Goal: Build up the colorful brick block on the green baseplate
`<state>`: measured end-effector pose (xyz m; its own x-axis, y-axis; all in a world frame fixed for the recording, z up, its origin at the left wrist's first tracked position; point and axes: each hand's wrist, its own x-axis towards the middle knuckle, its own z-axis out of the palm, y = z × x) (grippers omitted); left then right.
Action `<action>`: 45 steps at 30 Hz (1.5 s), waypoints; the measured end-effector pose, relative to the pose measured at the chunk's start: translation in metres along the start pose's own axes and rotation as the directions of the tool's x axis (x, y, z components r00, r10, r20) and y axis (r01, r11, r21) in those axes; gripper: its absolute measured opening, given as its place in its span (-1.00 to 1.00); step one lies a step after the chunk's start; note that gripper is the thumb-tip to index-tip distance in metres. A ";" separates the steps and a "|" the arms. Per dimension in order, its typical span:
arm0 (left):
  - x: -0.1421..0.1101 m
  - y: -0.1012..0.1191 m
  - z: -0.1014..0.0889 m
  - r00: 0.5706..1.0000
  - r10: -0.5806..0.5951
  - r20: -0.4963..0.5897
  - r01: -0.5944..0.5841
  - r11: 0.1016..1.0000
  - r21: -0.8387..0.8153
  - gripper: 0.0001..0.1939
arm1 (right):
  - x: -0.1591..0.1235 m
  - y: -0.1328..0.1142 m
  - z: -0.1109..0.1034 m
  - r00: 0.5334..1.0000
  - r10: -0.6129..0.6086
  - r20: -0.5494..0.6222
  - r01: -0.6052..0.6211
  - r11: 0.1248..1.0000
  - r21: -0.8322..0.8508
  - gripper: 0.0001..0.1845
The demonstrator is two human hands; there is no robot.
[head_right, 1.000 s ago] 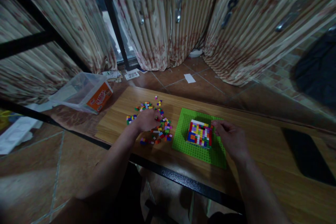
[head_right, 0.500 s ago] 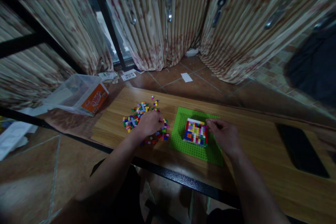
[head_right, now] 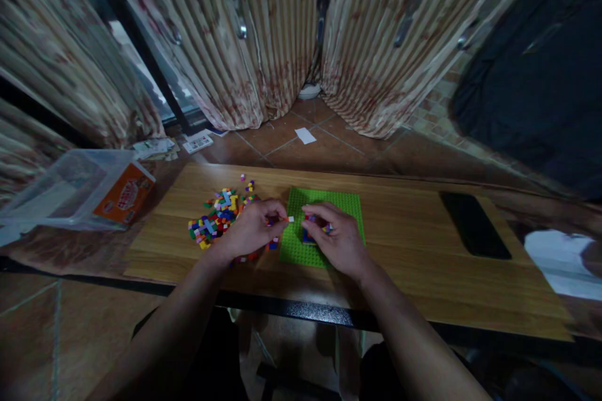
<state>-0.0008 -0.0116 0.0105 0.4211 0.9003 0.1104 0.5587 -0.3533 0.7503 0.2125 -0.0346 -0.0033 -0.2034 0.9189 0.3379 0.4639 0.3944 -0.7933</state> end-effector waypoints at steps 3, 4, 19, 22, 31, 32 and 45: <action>-0.001 0.007 0.007 0.998 0.053 0.018 -0.051 0.994 -0.101 -0.93 | -0.003 -0.003 0.007 0.999 -0.001 0.054 -0.002 0.998 0.067 -0.74; -0.001 0.008 0.009 0.998 0.066 0.023 -0.062 0.990 -0.130 -0.94 | -0.003 -0.002 0.009 0.998 0.008 0.059 -0.013 0.996 0.088 -0.76; 0.004 0.013 0.034 0.983 -0.151 0.106 0.182 0.719 -0.671 -0.96 | -0.004 -0.003 0.013 0.984 0.175 0.026 -0.172 0.912 0.372 -0.73; 0.004 0.014 0.035 0.966 -0.212 0.147 0.249 0.621 -0.743 -0.91 | -0.005 -0.002 0.013 0.985 0.165 0.048 -0.171 0.912 0.373 -0.70; 0.007 0.014 0.029 0.898 -0.413 0.150 0.368 0.521 -0.770 -0.94 | 0.002 0.021 -0.015 0.967 0.228 -0.113 -0.208 0.964 0.166 -0.71; 0.007 0.014 0.029 0.893 -0.428 0.142 0.374 0.528 -0.763 -0.95 | 0.002 0.024 -0.019 0.967 0.213 -0.137 -0.200 0.974 0.104 -0.71; 0.011 0.002 0.052 0.915 -0.399 0.057 0.331 0.665 -0.670 -0.96 | 0.005 0.027 -0.004 0.993 -0.034 -0.109 0.012 0.981 -0.193 -0.83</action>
<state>0.0419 -0.0152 -0.0203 0.2030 0.9505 -0.2353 0.0325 0.2336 0.9718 0.2271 -0.0193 -0.0210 -0.1234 0.9000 0.4180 0.6192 0.3990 -0.6763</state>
